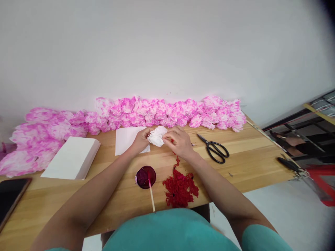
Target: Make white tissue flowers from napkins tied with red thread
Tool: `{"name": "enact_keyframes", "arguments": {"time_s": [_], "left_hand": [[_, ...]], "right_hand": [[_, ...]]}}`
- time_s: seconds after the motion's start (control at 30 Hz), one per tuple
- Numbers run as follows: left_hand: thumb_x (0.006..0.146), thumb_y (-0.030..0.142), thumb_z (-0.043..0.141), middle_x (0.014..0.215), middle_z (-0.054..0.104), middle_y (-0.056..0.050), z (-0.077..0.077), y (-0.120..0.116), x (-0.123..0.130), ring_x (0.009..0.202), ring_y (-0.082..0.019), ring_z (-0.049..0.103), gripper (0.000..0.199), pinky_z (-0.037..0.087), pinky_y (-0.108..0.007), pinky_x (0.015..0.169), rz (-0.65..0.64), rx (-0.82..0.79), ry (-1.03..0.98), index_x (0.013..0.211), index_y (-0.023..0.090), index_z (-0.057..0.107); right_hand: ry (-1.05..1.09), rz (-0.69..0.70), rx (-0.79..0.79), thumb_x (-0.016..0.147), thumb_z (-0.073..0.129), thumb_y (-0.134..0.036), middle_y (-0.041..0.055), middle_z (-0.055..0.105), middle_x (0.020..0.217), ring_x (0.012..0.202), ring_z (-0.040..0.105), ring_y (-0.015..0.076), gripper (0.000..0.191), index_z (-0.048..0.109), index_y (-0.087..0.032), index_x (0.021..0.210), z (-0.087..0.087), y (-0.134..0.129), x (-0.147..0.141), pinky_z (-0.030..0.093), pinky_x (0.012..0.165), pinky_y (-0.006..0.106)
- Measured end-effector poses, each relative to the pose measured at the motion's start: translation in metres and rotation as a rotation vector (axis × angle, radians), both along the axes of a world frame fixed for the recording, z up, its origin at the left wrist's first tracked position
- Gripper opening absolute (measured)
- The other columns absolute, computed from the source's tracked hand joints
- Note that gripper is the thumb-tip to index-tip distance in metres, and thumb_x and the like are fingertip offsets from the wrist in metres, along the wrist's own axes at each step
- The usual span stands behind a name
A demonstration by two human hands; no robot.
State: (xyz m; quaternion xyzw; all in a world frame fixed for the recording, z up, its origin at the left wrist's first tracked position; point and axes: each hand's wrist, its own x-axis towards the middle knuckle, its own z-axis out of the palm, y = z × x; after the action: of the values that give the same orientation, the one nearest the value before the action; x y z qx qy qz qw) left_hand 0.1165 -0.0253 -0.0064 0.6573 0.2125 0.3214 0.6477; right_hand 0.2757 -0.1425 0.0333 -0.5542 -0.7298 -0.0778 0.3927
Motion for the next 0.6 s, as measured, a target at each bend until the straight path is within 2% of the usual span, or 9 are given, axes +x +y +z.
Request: {"name": "enact_keyframes", "arguments": {"time_s": [0.2,0.33,0.47,0.6], "left_hand": [[0.06,0.03,0.077,0.085,0.07,-0.003,0.002,0.001,0.0,0.081,-0.018,0.062,0.032,0.048,-0.028,0.077,0.035,0.046,0.027,0.085,0.014,0.065],[0.061,0.028,0.077,0.082,0.07,-0.002,0.003,0.001,0.0,0.077,-0.016,0.061,0.029,0.048,-0.027,0.075,0.066,0.043,0.023,0.083,0.015,0.064],[0.06,0.027,0.077,0.082,0.069,-0.001,0.002,0.001,0.0,0.078,-0.016,0.062,0.03,0.047,-0.026,0.075,0.072,0.009,0.011,0.085,0.015,0.064],[0.06,0.029,0.078,0.082,0.07,-0.002,0.001,0.001,0.0,0.076,-0.017,0.063,0.032,0.048,-0.026,0.072,0.054,-0.004,0.007,0.085,0.015,0.065]], "right_hand": [[-0.126,0.09,0.001,0.091,0.056,-0.022,0.0041,0.067,0.08,0.077,0.055,0.0185,0.012,0.065,-0.021,0.082,-0.002,0.0,-0.008,0.043,0.07,0.035],[0.02,0.148,0.024,0.088,0.061,-0.024,0.0034,0.066,0.08,0.076,0.057,0.0179,0.008,0.064,-0.022,0.082,0.003,-0.002,-0.002,0.044,0.071,0.035],[0.212,0.017,0.082,0.089,0.059,-0.024,0.0031,0.066,0.08,0.079,0.059,0.0185,0.006,0.064,-0.022,0.086,0.007,-0.002,0.007,0.045,0.073,0.036],[0.183,-0.021,0.006,0.09,0.061,-0.03,0.0039,0.069,0.086,0.083,0.06,0.0199,0.009,0.065,-0.022,0.092,0.001,0.001,0.009,0.045,0.076,0.036]]}}
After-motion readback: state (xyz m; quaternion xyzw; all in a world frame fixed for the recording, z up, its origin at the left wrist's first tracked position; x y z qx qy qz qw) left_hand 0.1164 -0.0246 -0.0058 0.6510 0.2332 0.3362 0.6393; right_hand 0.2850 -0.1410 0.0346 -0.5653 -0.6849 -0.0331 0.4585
